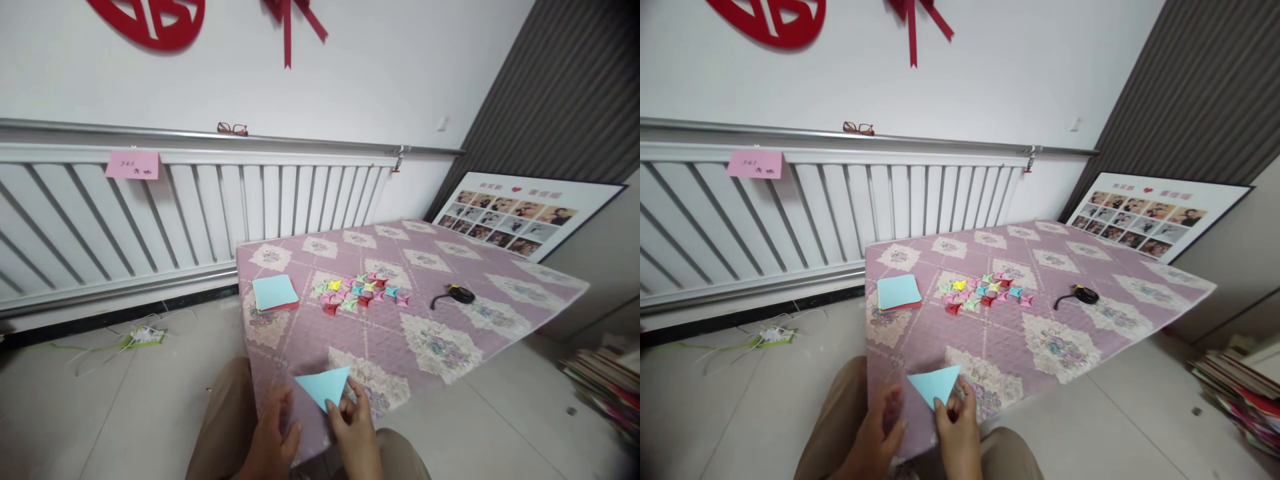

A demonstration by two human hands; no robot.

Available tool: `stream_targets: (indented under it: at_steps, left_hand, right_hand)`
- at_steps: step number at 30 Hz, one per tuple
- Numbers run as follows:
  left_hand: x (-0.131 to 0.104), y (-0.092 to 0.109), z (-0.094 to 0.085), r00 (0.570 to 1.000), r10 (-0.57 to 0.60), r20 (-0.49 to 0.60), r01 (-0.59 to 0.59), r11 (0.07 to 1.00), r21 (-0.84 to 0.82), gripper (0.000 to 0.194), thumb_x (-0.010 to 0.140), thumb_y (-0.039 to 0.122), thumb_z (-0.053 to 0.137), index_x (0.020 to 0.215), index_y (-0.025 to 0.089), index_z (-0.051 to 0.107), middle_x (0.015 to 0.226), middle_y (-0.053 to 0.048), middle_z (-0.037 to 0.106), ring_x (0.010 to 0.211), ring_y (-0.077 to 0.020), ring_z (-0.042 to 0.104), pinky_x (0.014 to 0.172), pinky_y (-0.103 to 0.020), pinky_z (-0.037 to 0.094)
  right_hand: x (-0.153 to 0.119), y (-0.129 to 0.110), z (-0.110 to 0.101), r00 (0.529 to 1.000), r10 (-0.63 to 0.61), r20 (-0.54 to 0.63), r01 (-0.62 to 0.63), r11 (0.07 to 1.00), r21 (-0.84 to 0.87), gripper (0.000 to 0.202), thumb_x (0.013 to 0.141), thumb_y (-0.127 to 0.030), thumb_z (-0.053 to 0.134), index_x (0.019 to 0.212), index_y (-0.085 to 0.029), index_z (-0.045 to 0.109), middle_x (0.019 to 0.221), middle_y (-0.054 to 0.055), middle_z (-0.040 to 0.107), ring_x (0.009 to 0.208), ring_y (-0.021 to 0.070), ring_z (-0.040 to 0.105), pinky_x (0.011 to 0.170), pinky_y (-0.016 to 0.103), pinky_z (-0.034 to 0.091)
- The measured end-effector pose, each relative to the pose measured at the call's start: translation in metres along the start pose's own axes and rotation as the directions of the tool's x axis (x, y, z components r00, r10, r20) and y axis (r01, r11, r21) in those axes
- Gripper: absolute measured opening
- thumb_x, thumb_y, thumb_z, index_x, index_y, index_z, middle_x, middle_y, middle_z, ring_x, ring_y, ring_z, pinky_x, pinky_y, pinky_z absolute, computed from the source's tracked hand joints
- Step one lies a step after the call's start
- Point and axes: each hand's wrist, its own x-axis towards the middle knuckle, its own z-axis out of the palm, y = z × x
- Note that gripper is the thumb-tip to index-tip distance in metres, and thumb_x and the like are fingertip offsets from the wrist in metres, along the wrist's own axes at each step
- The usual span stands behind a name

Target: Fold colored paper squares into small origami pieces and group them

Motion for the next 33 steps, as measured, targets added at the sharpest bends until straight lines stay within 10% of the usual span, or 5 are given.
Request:
stream_targets:
  at_steps: [6,16,25,33]
  left_hand:
    - [0.006,0.034,0.023,0.849,-0.311,0.427,0.511,0.691,-0.512,0.051,0.070,0.056,0.068,0.101,0.016,0.059,0.082,-0.003,0.060,0.068,-0.0127,0.056,0.057,-0.022,0.042]
    - [0.011,0.077,0.027,0.807,-0.405,0.430,0.585,0.453,-0.672,0.057,0.051,0.059,0.080,0.077,0.014,0.058,0.053,0.005,0.050,0.046,-0.0066,0.042,0.044,-0.018,0.026]
    - [0.015,0.080,-0.005,0.869,-0.340,0.359,0.475,0.773,-0.420,0.025,0.076,0.039,0.062,0.083,0.015,0.058,0.056,0.001,0.061,0.046,-0.0104,0.049,0.050,-0.022,0.037]
    - [0.015,0.085,-0.011,0.878,-0.281,0.387,0.417,0.845,-0.335,0.015,0.077,0.031,0.060,0.079,0.016,0.060,0.059,0.002,0.060,0.055,-0.0124,0.053,0.057,-0.024,0.039]
  right_hand:
    - [-0.024,-0.020,0.009,0.997,0.046,0.063,-0.064,0.949,0.310,0.082,0.068,-0.049,0.071,0.131,-0.020,0.028,0.062,-0.008,0.056,0.054,0.0141,0.054,0.056,0.028,0.047]
    - [-0.041,-0.017,0.002,0.996,-0.079,0.029,0.070,0.972,0.226,0.061,0.075,-0.049,0.068,0.123,-0.024,0.041,0.071,-0.003,0.060,0.066,0.0157,0.060,0.064,0.028,0.051]
    - [-0.031,-0.053,-0.043,0.993,0.094,-0.070,-0.080,0.979,0.187,0.047,0.077,-0.062,0.057,0.105,-0.024,0.060,0.098,0.006,0.067,0.090,0.0237,0.064,0.079,0.034,0.052]
    - [-0.033,-0.091,-0.038,0.944,-0.026,0.329,0.035,0.999,-0.021,0.034,0.075,-0.054,0.063,0.080,-0.021,0.067,0.073,0.001,0.065,0.072,0.0182,0.058,0.069,0.027,0.047]
